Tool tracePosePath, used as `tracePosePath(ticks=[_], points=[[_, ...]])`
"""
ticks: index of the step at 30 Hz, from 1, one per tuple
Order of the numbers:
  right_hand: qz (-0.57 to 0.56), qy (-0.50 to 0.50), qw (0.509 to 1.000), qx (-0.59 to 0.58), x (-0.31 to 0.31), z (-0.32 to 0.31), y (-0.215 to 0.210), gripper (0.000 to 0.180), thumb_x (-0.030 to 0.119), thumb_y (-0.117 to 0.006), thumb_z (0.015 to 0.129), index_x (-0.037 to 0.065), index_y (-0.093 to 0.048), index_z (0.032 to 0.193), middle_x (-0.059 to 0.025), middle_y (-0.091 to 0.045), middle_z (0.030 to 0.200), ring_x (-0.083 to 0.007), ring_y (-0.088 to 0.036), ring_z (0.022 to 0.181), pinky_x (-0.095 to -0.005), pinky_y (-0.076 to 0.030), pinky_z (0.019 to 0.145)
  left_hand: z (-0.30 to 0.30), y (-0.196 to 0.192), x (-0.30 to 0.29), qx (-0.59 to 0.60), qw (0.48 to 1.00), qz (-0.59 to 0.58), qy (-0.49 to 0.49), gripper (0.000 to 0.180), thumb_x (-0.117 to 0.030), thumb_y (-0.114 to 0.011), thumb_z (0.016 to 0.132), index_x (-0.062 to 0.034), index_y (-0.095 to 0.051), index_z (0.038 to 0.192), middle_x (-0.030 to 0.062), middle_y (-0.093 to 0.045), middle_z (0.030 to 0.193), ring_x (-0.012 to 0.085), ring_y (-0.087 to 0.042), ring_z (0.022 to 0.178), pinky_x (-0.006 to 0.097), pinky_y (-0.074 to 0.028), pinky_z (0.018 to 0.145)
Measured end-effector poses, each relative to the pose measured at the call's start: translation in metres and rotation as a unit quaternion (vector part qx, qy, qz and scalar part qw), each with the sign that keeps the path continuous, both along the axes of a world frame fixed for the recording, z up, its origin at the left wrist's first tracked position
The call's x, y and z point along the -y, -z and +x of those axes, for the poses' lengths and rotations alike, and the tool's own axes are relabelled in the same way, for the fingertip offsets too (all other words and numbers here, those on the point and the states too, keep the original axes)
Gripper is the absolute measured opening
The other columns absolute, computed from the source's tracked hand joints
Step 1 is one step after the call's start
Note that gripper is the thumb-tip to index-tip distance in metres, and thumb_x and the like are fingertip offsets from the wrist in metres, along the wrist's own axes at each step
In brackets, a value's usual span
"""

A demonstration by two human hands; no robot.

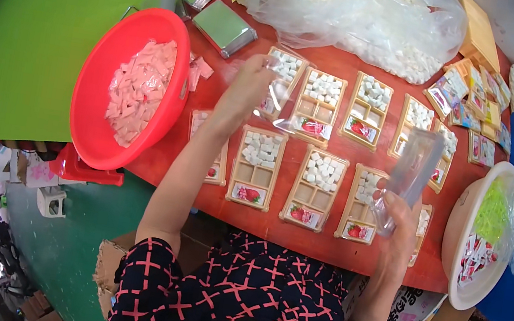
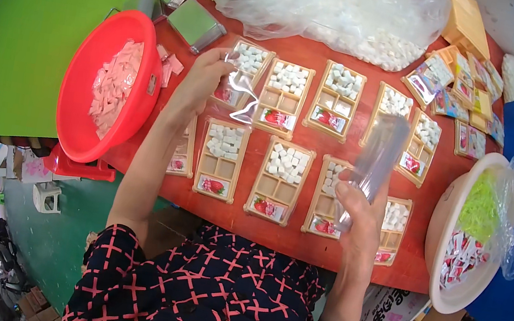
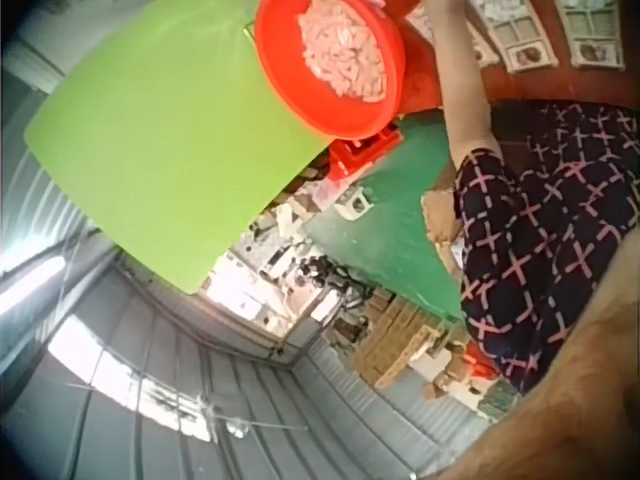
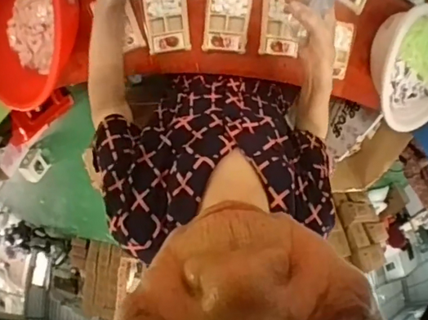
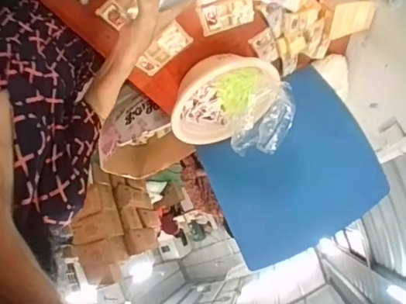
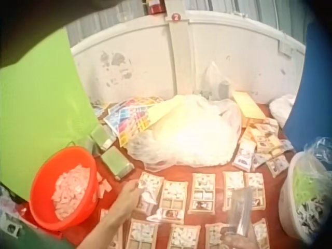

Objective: Placing white toy blocks into divided plastic trays, adding labels, and putting them into bags.

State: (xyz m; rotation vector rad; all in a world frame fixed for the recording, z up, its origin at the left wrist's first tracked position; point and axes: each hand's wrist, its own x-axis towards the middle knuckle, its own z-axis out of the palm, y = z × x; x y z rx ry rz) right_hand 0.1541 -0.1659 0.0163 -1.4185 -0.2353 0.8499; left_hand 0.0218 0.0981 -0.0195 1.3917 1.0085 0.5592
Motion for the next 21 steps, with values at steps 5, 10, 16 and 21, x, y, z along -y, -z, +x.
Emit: tracePosePath(ticks=[5,10,16,21], points=[[-0.005,-0.030,0.999,-0.009,0.000,0.001,0.004,0.072,0.017,-0.063,0.068,0.002,-0.030,0.130,-0.0127,-0.051,0.108,-0.0164,-0.054,0.089,-0.0274,-0.046,0.074,-0.003,0.039,-0.039,-0.126,0.974,0.188,-0.008,0.034,-0.018,-0.045,0.079,0.0060,-0.053,0.101,0.0254,-0.059,0.091,0.0309,-0.058,0.088,0.038,-0.044,0.075],[-0.001,-0.037,0.999,-0.016,-0.001,0.006,0.008,0.074,0.018,-0.063,0.068,0.004,-0.028,0.132,-0.0132,-0.049,0.110,-0.0161,-0.052,0.090,-0.0272,-0.046,0.074,0.017,0.019,-0.016,-0.345,0.904,0.251,0.001,0.046,-0.027,-0.055,0.078,0.0068,-0.046,0.107,0.0282,-0.047,0.113,0.0363,-0.046,0.106,0.045,-0.037,0.086],[-0.005,-0.045,0.999,-0.018,-0.005,0.006,0.007,0.077,0.021,-0.064,0.067,0.003,-0.027,0.132,-0.0143,-0.048,0.111,-0.0164,-0.052,0.091,-0.0275,-0.045,0.075,0.018,0.050,-0.015,-0.383,0.821,0.416,0.076,0.063,-0.023,-0.056,0.078,0.0047,-0.028,0.127,0.0273,-0.019,0.136,0.0394,-0.021,0.126,0.051,-0.023,0.097],[-0.025,-0.044,0.999,-0.014,-0.007,0.008,0.003,0.082,0.024,-0.065,0.063,0.002,-0.027,0.132,-0.0142,-0.049,0.111,-0.0167,-0.052,0.091,-0.0277,-0.045,0.075,0.020,0.063,-0.012,-0.344,0.817,0.453,0.096,0.067,-0.029,-0.055,0.080,0.0058,-0.025,0.129,0.0263,-0.019,0.137,0.0385,-0.015,0.129,0.049,-0.018,0.102]])
